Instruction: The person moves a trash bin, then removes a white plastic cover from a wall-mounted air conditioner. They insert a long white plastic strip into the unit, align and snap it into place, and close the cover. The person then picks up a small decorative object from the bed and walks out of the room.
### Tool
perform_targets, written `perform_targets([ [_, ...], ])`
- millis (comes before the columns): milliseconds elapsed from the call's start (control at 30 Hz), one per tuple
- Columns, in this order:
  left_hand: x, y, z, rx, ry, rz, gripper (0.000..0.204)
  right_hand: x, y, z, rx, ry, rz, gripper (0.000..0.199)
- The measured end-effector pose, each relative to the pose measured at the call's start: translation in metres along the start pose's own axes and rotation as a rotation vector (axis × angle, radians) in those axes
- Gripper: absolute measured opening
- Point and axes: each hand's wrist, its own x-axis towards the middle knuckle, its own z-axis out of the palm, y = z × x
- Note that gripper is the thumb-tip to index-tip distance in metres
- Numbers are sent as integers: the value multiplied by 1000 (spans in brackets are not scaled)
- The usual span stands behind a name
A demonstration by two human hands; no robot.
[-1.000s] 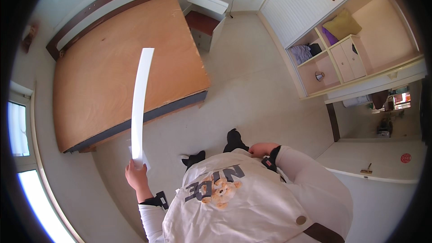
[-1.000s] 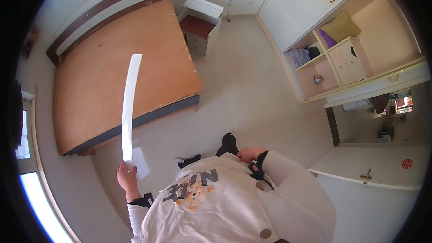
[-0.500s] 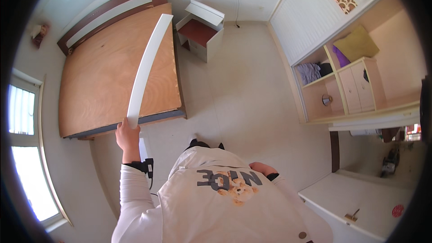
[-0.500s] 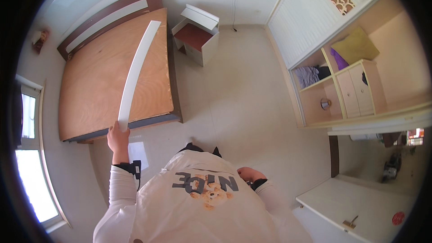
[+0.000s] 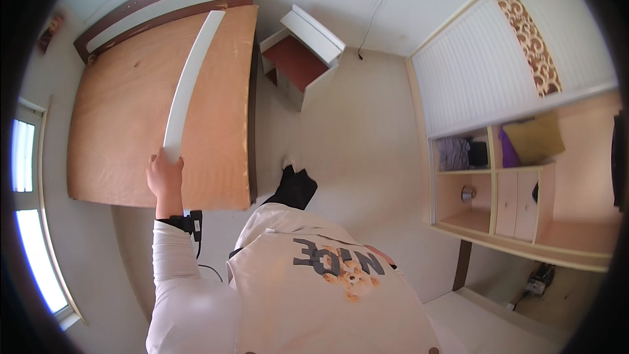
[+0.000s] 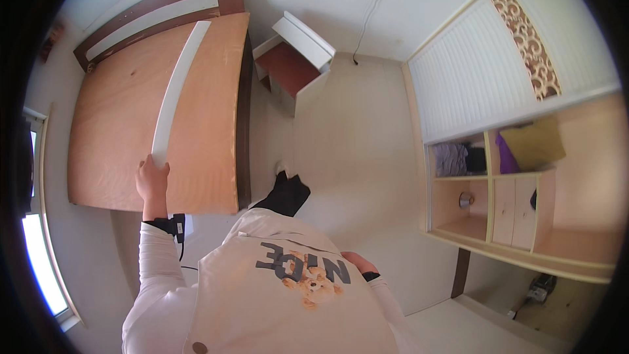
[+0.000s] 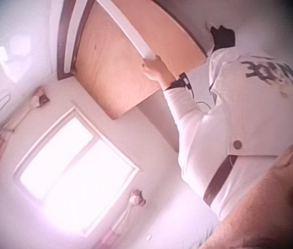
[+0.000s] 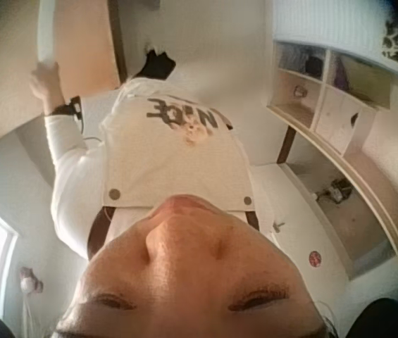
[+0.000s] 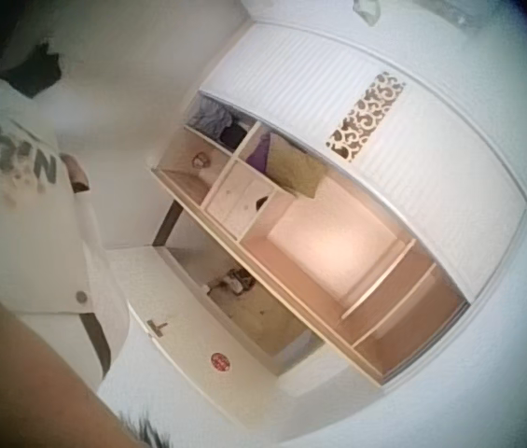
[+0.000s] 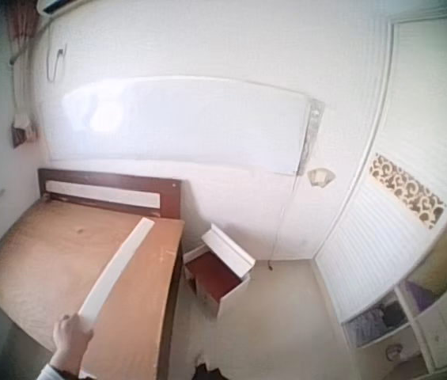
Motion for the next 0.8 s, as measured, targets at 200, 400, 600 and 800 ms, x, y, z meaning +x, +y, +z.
perform_targets([
  [200, 91, 35, -8, -59, -12, -68, 37, 112, -152, -25, -504, -141, 130, 25],
  [400, 131, 38, -3, -118, 51, -117, 45, 104, -288, -32, -953, -209, -135, 29],
  [600, 102, 18, 26, -203, 51, -275, 56, 105, -397, -20, -1282, -242, -232, 29],
  [800, 85, 5, 32, -227, 98, -543, 55, 161, -474, 1, -1564, -151, -295, 26],
])
